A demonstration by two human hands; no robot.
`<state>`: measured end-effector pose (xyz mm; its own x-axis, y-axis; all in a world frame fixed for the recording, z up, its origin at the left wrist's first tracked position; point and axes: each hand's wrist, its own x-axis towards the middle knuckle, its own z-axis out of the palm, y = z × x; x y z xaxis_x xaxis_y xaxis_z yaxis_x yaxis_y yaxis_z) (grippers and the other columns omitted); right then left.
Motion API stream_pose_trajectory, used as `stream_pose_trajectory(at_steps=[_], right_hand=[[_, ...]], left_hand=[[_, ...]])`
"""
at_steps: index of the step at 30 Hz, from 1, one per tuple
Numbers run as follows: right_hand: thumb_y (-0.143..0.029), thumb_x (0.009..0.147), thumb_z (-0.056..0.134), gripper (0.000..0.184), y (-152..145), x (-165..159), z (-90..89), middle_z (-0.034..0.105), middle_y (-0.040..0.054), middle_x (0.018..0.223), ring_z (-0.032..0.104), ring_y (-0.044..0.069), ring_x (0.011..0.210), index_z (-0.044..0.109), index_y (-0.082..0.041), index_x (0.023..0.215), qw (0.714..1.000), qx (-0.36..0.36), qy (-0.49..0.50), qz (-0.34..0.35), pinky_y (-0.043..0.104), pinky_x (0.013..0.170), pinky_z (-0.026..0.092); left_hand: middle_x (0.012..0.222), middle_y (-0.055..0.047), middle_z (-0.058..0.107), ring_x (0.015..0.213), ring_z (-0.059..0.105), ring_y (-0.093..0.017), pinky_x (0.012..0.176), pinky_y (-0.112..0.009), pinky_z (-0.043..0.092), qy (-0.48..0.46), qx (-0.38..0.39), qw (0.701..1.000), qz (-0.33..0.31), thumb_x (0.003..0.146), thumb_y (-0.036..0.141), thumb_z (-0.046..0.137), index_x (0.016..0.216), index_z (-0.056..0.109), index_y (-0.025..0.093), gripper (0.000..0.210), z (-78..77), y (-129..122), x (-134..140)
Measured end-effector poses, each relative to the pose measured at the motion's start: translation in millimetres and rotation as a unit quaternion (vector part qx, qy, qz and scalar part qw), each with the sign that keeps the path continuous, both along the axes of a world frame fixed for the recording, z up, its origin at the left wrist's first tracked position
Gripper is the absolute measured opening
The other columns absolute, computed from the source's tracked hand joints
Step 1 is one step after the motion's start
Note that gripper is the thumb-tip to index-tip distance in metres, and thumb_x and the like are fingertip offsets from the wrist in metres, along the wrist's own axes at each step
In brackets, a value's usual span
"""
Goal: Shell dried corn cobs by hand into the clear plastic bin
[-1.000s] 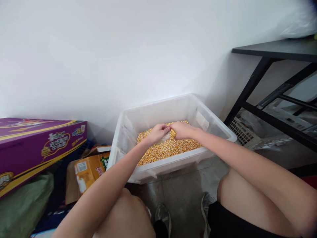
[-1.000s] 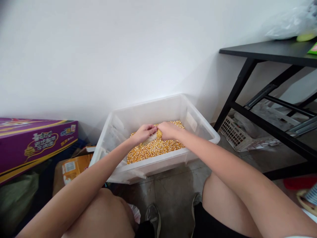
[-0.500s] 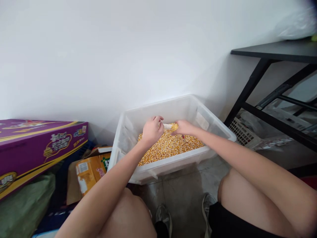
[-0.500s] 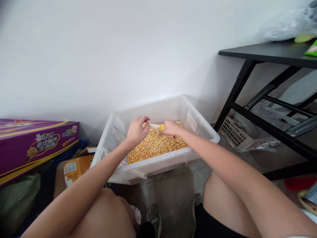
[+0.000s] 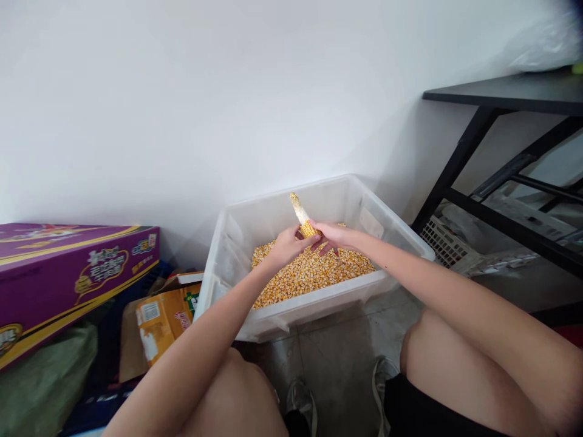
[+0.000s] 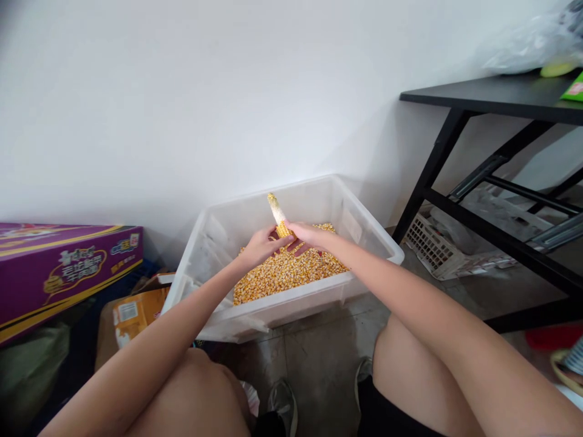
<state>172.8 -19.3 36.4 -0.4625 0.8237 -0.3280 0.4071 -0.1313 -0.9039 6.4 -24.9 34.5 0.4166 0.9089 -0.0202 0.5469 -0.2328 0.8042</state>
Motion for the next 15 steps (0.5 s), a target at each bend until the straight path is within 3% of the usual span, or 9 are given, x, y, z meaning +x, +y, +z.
stream_pose_trajectory(at_steps=[5, 8, 11, 15], right_hand=[[-0.056, 0.092, 0.023, 0.057, -2, 3, 5.8, 0.057, 0.0148, 0.117, 0.062, 0.018, 0.087, 0.038, -0.018, 0.131, 0.999, 0.031, 0.013, -0.011, 0.023, 0.063, 0.052], [-0.064, 0.087, 0.028, 0.064, -5, 1, 10.8, 0.060, 0.0153, 0.111, 0.064, 0.018, 0.078, 0.043, -0.018, 0.130, 0.999, 0.034, -0.018, -0.023, 0.024, 0.055, 0.051], [-0.068, 0.084, 0.029, 0.068, -8, -3, 12.9, 0.064, 0.0145, 0.102, 0.064, 0.018, 0.071, 0.048, -0.018, 0.126, 0.998, 0.029, -0.057, -0.004, 0.025, 0.052, 0.049], [-0.065, 0.086, 0.028, 0.064, -4, -1, 9.7, 0.065, 0.0153, 0.102, 0.064, 0.019, 0.074, 0.051, -0.015, 0.119, 0.999, 0.019, -0.035, 0.028, 0.025, 0.054, 0.049]], left_hand=[[0.094, -0.010, 0.062, 0.071, 0.060, -0.015, 0.056, -0.025, 0.049, -0.124, -0.124, 0.984, 0.002, 0.075, 0.040, 0.058, 0.109, 0.055, 0.016, 0.041, 6.7, 6, -5], [0.092, -0.009, 0.063, 0.067, 0.061, -0.015, 0.055, -0.026, 0.049, -0.191, -0.179, 0.965, 0.033, 0.081, 0.048, 0.046, 0.103, 0.056, 0.016, 0.039, 5.0, 7, -5], [0.083, -0.009, 0.064, 0.061, 0.060, -0.015, 0.050, -0.025, 0.047, -0.194, -0.205, 0.957, 0.060, 0.082, 0.058, 0.038, 0.097, 0.057, 0.016, 0.048, 1.3, 5, -3], [0.073, -0.008, 0.064, 0.054, 0.057, -0.015, 0.044, -0.024, 0.043, -0.170, -0.206, 0.960, 0.082, 0.081, 0.061, 0.039, 0.092, 0.057, 0.016, 0.050, -1.0, 6, -1]])
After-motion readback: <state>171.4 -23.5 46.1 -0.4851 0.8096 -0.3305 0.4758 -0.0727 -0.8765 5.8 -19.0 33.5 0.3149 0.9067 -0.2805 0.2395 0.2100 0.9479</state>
